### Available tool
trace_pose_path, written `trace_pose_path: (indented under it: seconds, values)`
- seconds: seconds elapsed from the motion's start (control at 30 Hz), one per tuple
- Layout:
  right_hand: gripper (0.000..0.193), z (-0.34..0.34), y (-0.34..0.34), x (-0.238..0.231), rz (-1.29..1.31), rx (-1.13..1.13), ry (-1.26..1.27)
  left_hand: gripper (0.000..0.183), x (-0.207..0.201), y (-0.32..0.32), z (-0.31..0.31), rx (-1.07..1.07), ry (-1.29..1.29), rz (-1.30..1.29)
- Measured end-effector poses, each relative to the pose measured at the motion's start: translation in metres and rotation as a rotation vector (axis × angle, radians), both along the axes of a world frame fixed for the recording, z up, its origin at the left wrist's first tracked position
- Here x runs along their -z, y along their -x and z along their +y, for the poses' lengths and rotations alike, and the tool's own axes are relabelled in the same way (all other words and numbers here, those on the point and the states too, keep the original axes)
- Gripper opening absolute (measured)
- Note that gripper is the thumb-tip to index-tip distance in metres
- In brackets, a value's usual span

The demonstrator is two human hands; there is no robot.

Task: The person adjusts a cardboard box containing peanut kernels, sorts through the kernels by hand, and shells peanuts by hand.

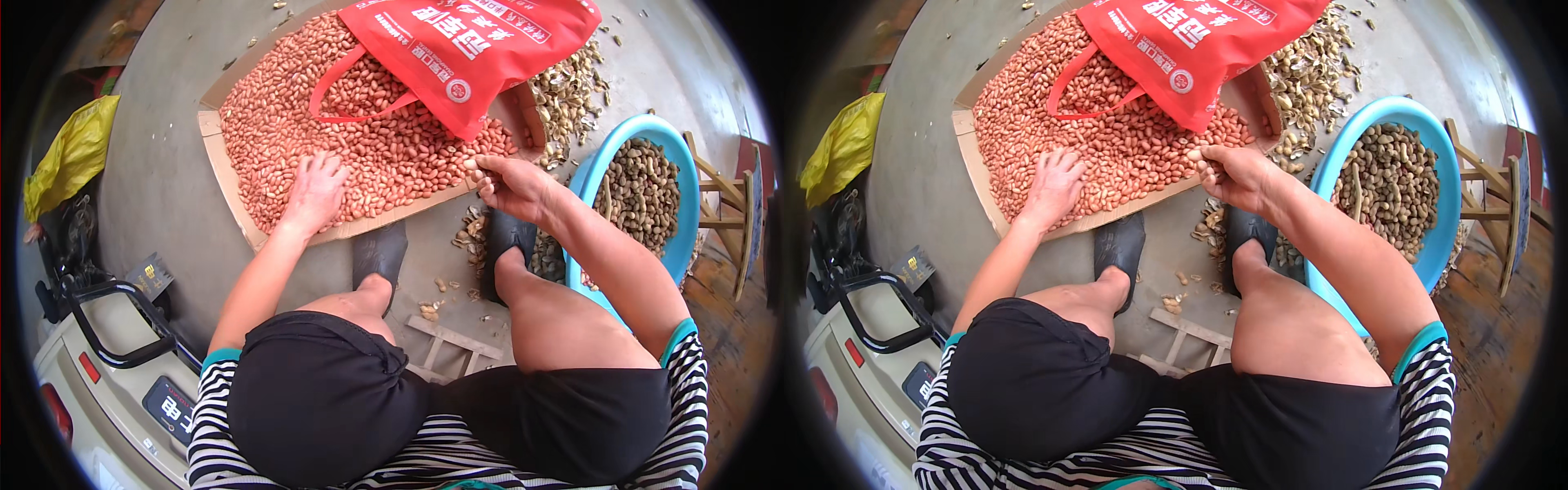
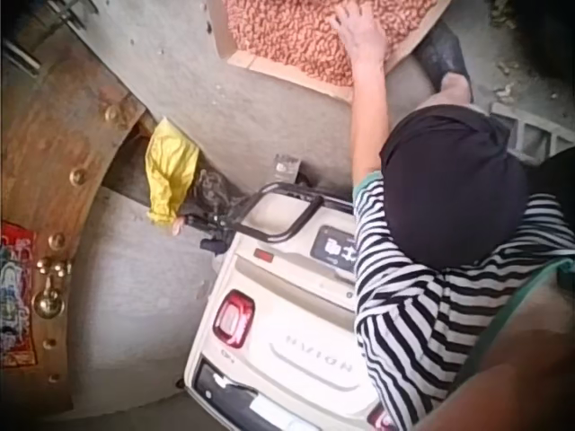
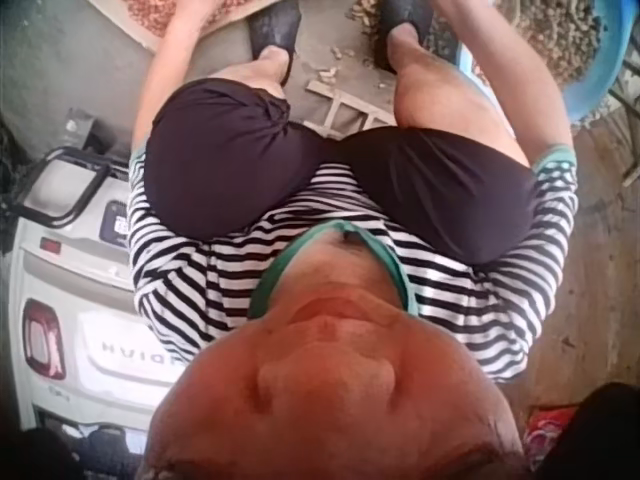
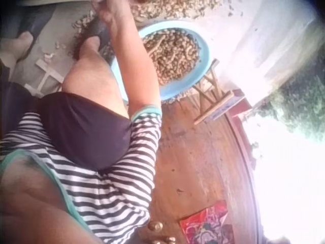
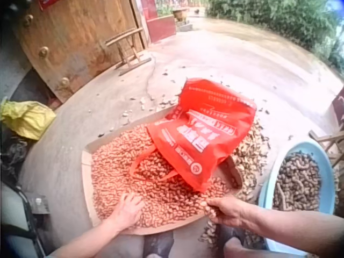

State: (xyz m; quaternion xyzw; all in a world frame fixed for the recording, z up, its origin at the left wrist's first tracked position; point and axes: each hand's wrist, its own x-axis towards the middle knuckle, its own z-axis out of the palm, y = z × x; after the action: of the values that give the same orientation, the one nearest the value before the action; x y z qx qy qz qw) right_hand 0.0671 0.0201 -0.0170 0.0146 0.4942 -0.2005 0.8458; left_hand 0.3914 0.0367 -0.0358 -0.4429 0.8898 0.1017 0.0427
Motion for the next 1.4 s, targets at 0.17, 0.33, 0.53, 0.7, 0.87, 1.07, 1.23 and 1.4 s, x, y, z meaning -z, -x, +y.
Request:
trace_pose_path:
  seconds: [0.17,0.33,0.53,0.7,0.87,1.07,1.23,1.4]
  values:
    - [0.018,0.005,-0.004,0.009,0.019,-0.005,-0.021,0.028,0.005,-0.013,0.011,-0.308,0.12,0.082]
    - [0.019,0.006,-0.017,-0.002,0.069,-0.016,-0.015,0.024,0.018,-0.005,0.014,-0.331,0.014,0.333]
    - [0.02,0.011,-0.014,0.001,0.025,-0.052,-0.03,0.02,0.028,0.008,0.015,-0.341,-0.055,0.363]
    - [0.02,0.014,-0.016,-0.001,0.065,-0.053,-0.02,0.014,0.042,0.032,0.012,-0.339,-0.203,0.52]
    - [0.021,0.02,-0.018,0.001,0.036,-0.09,-0.03,0.015,0.057,0.044,0.003,-0.248,-0.235,0.477]
    - [0.02,0.027,-0.014,0.01,0.002,-0.077,-0.046,0.008,0.06,0.044,-0.002,-0.11,-0.161,0.388]
    - [0.022,0.033,-0.017,0.017,-0.031,-0.018,-0.045,0.007,0.006,0.085,0.01,-0.358,-0.24,0.66]
    - [0.022,0.037,-0.02,0.026,-0.151,0.086,-0.046,0.009,-0.025,0.124,0.018,-0.255,-0.443,0.902]
